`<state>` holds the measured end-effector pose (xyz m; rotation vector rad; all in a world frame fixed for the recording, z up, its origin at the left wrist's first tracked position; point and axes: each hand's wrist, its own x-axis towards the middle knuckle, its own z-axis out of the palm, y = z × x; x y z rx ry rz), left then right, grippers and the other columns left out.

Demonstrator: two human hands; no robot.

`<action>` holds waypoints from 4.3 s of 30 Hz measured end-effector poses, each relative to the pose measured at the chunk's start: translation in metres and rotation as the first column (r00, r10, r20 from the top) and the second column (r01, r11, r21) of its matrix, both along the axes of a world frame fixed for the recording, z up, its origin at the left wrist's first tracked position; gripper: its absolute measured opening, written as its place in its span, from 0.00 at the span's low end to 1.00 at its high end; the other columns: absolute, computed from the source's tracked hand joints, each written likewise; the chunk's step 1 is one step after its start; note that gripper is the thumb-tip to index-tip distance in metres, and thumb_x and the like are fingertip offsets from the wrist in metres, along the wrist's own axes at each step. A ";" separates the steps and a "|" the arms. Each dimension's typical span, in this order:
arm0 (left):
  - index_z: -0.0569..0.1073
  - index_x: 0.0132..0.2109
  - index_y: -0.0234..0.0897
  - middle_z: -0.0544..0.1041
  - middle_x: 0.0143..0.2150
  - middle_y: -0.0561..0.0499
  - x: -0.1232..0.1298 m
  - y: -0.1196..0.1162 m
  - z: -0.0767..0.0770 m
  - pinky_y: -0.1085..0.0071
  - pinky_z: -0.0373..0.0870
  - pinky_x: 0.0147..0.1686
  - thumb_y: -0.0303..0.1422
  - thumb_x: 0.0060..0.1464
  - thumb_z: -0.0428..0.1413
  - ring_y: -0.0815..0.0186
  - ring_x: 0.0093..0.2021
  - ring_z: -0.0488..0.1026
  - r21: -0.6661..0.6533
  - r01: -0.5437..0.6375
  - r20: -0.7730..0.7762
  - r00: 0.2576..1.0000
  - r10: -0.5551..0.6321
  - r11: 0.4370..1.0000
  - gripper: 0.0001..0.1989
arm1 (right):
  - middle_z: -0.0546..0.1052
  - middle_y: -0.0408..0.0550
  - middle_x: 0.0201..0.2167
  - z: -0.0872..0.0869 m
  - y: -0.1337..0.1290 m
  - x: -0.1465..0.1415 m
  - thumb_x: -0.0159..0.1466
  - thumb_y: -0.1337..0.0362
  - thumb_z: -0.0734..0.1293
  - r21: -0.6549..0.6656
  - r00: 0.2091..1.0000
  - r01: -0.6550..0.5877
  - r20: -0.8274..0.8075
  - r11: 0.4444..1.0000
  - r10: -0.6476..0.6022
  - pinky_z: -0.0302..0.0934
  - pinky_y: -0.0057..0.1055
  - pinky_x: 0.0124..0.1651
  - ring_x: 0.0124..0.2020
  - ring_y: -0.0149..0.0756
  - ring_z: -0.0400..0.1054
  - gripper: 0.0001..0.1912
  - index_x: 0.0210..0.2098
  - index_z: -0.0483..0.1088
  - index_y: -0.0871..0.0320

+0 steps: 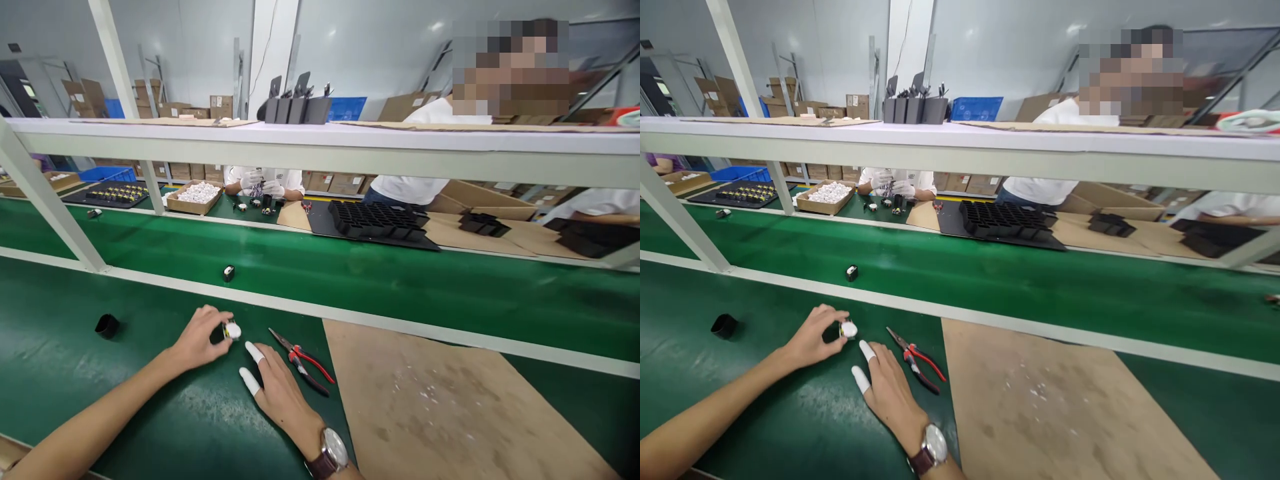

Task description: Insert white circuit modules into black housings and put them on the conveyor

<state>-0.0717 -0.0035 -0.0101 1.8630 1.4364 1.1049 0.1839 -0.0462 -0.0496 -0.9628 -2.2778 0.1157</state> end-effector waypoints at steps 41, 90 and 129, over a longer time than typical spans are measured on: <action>0.73 0.66 0.47 0.81 0.53 0.46 0.013 -0.041 -0.005 0.59 0.74 0.55 0.31 0.58 0.66 0.53 0.52 0.76 -0.178 0.317 -0.006 0.946 -0.323 0.932 0.30 | 0.55 0.65 0.76 0.002 -0.009 -0.005 0.76 0.67 0.60 -0.261 0.998 -0.003 0.058 0.965 0.019 0.64 0.62 0.66 0.73 0.60 0.56 0.36 0.78 0.42 0.54; 0.65 0.71 0.49 0.76 0.60 0.44 -0.020 -0.038 -0.012 0.61 0.76 0.50 0.38 0.58 0.69 0.60 0.47 0.76 -0.252 0.318 -0.165 0.916 -0.365 0.914 0.38 | 0.76 0.53 0.50 0.023 0.002 0.006 0.69 0.75 0.65 -0.065 0.962 -0.013 -0.275 0.998 -0.005 0.69 0.52 0.57 0.52 0.46 0.70 0.25 0.63 0.65 0.52; 0.66 0.69 0.44 0.72 0.58 0.42 0.010 -0.049 -0.017 0.54 0.72 0.59 0.34 0.68 0.61 0.52 0.58 0.68 0.057 0.392 -0.371 0.862 -0.345 0.918 0.26 | 0.77 0.57 0.50 0.040 -0.017 -0.004 0.71 0.72 0.64 -0.022 0.995 -0.077 -0.059 0.997 0.076 0.73 0.49 0.49 0.48 0.50 0.71 0.32 0.72 0.54 0.57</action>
